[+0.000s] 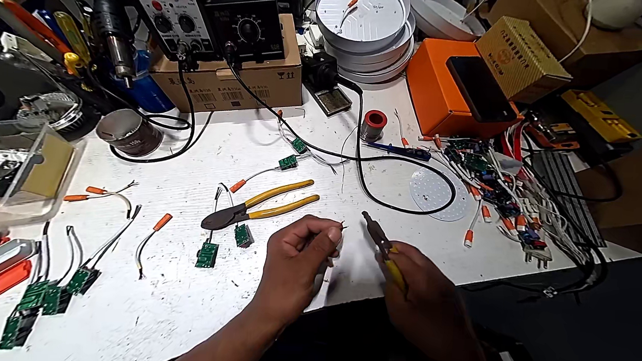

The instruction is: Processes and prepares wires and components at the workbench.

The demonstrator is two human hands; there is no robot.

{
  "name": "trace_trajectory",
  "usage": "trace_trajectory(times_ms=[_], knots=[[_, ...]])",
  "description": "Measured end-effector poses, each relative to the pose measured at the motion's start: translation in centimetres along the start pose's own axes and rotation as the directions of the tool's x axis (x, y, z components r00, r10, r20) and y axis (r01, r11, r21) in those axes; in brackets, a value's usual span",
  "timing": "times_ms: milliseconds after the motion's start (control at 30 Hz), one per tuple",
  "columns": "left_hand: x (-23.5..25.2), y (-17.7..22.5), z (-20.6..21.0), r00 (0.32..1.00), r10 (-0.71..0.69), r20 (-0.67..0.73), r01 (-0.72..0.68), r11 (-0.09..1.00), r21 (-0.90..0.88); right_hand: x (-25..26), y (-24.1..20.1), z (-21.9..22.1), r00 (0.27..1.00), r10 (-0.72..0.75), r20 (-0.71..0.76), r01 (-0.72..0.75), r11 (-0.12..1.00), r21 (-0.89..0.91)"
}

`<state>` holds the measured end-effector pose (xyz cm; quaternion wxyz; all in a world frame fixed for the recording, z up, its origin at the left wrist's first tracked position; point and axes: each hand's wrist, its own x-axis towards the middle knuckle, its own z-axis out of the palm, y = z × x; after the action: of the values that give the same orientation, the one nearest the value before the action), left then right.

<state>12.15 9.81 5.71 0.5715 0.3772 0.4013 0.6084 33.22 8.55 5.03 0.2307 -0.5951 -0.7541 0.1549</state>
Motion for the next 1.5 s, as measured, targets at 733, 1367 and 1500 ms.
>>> trace_trajectory(times_ms=[733, 1367, 1500], knots=[[-1.8, -0.5, -1.6, 0.994, -0.107, -0.019, 0.096, 0.946, -0.310, 3.0, -4.1, 4.4, 0.836, -0.508, -0.205, 0.539, 0.830, 0.141], [-1.3, 0.2, -4.8, 0.947, 0.170, 0.274, -0.234, 0.947, 0.222, 2.5, -4.5, 3.3, 0.917, -0.289, 0.274, -0.260, 0.086, 0.962], [-1.6, 0.1, -4.3, 0.964, 0.225, 0.142, -0.258, 0.921, 0.292, 1.9, -5.3, 3.9, 0.862, -0.253, 0.440, -0.480, -0.123, 0.869]])
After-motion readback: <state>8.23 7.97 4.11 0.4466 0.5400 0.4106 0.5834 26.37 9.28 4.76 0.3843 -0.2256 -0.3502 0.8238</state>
